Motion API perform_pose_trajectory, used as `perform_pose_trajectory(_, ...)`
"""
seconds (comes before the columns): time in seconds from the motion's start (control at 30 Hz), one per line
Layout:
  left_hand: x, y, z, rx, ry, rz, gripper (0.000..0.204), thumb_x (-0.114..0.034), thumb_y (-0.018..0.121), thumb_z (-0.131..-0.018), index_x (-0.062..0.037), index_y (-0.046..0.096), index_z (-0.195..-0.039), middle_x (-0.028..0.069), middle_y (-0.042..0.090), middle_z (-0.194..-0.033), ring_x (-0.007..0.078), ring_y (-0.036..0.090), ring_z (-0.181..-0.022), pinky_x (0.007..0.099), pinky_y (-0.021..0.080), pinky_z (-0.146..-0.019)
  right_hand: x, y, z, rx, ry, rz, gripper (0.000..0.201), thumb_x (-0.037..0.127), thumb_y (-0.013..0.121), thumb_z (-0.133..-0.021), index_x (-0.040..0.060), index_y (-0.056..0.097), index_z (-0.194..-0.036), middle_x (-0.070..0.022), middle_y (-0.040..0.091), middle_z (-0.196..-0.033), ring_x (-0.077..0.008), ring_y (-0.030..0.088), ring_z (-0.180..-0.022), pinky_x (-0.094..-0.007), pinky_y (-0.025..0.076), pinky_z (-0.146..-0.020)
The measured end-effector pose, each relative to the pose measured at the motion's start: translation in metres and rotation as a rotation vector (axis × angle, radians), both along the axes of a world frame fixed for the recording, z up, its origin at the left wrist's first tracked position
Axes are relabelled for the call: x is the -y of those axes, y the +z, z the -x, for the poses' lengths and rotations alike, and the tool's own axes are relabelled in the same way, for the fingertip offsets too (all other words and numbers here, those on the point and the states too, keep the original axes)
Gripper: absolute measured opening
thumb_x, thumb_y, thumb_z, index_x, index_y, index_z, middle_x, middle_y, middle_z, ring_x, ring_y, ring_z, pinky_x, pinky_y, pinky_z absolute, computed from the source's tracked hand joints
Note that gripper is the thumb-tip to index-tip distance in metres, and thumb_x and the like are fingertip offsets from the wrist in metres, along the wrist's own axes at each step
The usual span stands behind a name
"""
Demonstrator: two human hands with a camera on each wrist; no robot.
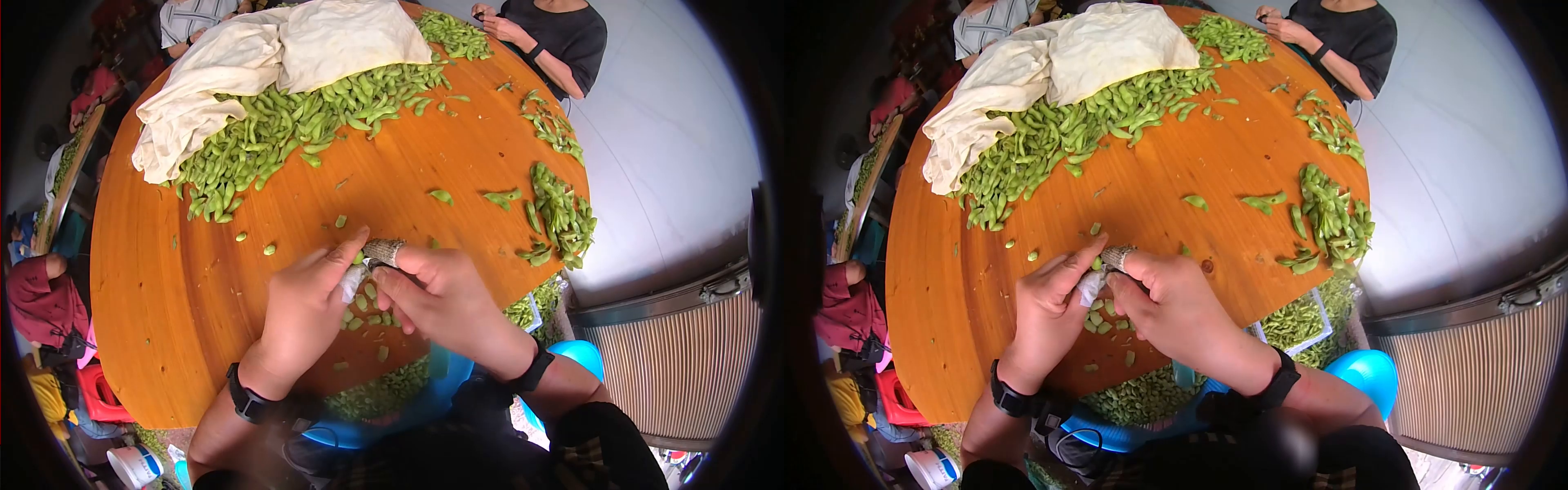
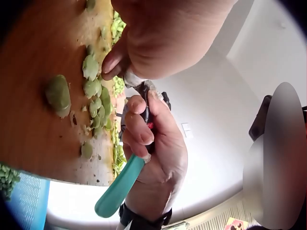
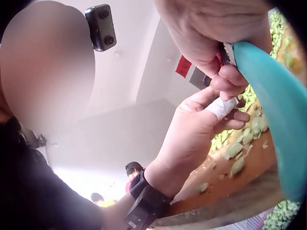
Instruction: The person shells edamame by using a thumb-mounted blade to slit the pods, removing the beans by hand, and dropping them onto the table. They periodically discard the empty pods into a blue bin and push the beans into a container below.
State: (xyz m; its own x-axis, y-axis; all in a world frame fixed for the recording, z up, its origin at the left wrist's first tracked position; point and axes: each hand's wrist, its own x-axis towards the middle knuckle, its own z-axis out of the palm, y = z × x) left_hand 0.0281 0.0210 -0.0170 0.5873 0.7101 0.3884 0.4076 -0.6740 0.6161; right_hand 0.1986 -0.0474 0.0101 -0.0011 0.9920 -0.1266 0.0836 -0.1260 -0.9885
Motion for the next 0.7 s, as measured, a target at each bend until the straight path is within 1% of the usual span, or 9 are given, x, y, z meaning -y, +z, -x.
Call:
perform_pose_trajectory(0.1, 0.001, -0.002, -0.001, -0.002, 0.003, -0.023, 0.053, 0.003, 0.063, -0.077, -0.0102, 0.059, -0.128, 0.0142, 0.065, -0.091, 0.032, 0.064, -0.081, 0.0374, 0.053, -0.07, 0.0, 0.001, 0.0, 0.035, 0.017, 0.004, 0.012, 0.006, 0.051, -0.094, -0.0007, 0.058, -0.087, -0.0048, 0.059, -0.068, -0.0085, 0.054, -0.052, -0.026, 0.042, -0.048)
perform_pose_trajectory(0.17, 0.002, -0.001, -0.002, 0.015, 0.0, -0.042, 0.051, 0.003, 0.063, -0.078, -0.0095, 0.06, -0.127, 0.0148, 0.065, -0.092, 0.0322, 0.065, -0.082, 0.0376, 0.053, -0.07, 0.0, -0.005, 0.0, 0.083, 0.006, -0.077, 0.009, 0.003, 0.052, -0.093, -0.0019, 0.056, -0.088, -0.0074, 0.058, -0.069, -0.0108, 0.056, -0.058, -0.0276, 0.043, -0.052)
perform_pose_trajectory(0.33, 0.002, -0.004, -0.002, 0.042, 0.013, -0.061, 0.044, 0.001, 0.063, -0.081, -0.0072, 0.061, -0.124, 0.016, 0.067, -0.095, 0.0329, 0.066, -0.083, 0.037, 0.054, -0.071, -0.001, -0.012, 0.006, 0.088, -0.048, -0.176, 0.008, 0.0, 0.052, -0.091, -0.002, 0.059, -0.095, -0.0094, 0.058, -0.07, -0.0105, 0.053, -0.063, -0.0283, 0.043, -0.057)
perform_pose_trajectory(0.43, 0.001, -0.004, -0.001, 0.057, -0.004, 0.031, 0.04, -0.001, 0.063, -0.082, -0.0068, 0.062, -0.122, 0.0162, 0.067, -0.093, 0.034, 0.066, -0.08, 0.0369, 0.054, -0.07, -0.003, -0.014, 0.004, 0.058, -0.057, -0.206, 0.012, -0.001, 0.052, -0.091, -0.0012, 0.061, -0.1, -0.0081, 0.059, -0.071, -0.0086, 0.051, -0.062, -0.0269, 0.043, -0.056)
perform_pose_trajectory(0.5, 0.0, -0.006, 0.0, 0.08, -0.011, 0.168, 0.037, 0.003, 0.061, -0.083, -0.005, 0.063, -0.119, 0.0146, 0.069, -0.092, 0.027, 0.069, -0.079, 0.0334, 0.055, -0.07, -0.003, -0.013, 0.001, 0.055, -0.059, -0.207, 0.015, -0.001, 0.052, -0.092, -0.0007, 0.062, -0.102, -0.0064, 0.06, -0.072, -0.0073, 0.05, -0.062, -0.0257, 0.042, -0.056)
perform_pose_trajectory(0.53, -0.001, -0.006, -0.001, 0.08, -0.015, 0.169, 0.037, 0.003, 0.061, -0.083, -0.005, 0.063, -0.119, 0.0146, 0.069, -0.092, 0.027, 0.069, -0.079, 0.0334, 0.055, -0.07, -0.003, -0.01, -0.001, -0.023, -0.039, -0.126, 0.014, 0.002, 0.052, -0.093, 0.0006, 0.063, -0.102, -0.0039, 0.06, -0.071, -0.0063, 0.05, -0.06, -0.0242, 0.041, -0.054)
perform_pose_trajectory(0.6, -0.002, -0.005, -0.002, 0.227, -0.107, 0.442, 0.038, 0.009, 0.055, -0.085, -0.0043, 0.06, -0.12, 0.011, 0.07, -0.093, 0.0184, 0.07, -0.08, 0.0297, 0.056, -0.07, -0.005, -0.008, -0.006, -0.102, -0.021, -0.048, 0.014, 0.004, 0.052, -0.094, 0.002, 0.064, -0.101, -0.0013, 0.06, -0.071, -0.0052, 0.05, -0.059, -0.0227, 0.041, -0.053)
perform_pose_trajectory(0.63, -0.003, -0.003, -0.002, 0.225, -0.109, 0.443, 0.038, 0.009, 0.055, -0.085, -0.0043, 0.06, -0.12, 0.011, 0.07, -0.093, 0.0184, 0.07, -0.08, 0.0297, 0.056, -0.07, -0.006, -0.01, -0.011, -0.147, -0.005, 0.023, 0.014, 0.007, 0.052, -0.095, 0.0033, 0.065, -0.101, 0.0007, 0.059, -0.07, -0.0046, 0.05, -0.057, -0.0219, 0.04, -0.05)
perform_pose_trajectory(0.7, -0.002, 0.001, -0.003, 0.407, -0.177, 0.739, 0.039, 0.013, 0.048, -0.088, -0.0037, 0.057, -0.122, 0.0089, 0.068, -0.098, 0.0152, 0.069, -0.083, 0.0273, 0.057, -0.072, -0.008, -0.01, -0.015, -0.194, 0.01, 0.094, 0.015, 0.01, 0.052, -0.096, 0.0046, 0.066, -0.1, 0.0026, 0.058, -0.069, -0.004, 0.05, -0.054, -0.021, 0.04, -0.048)
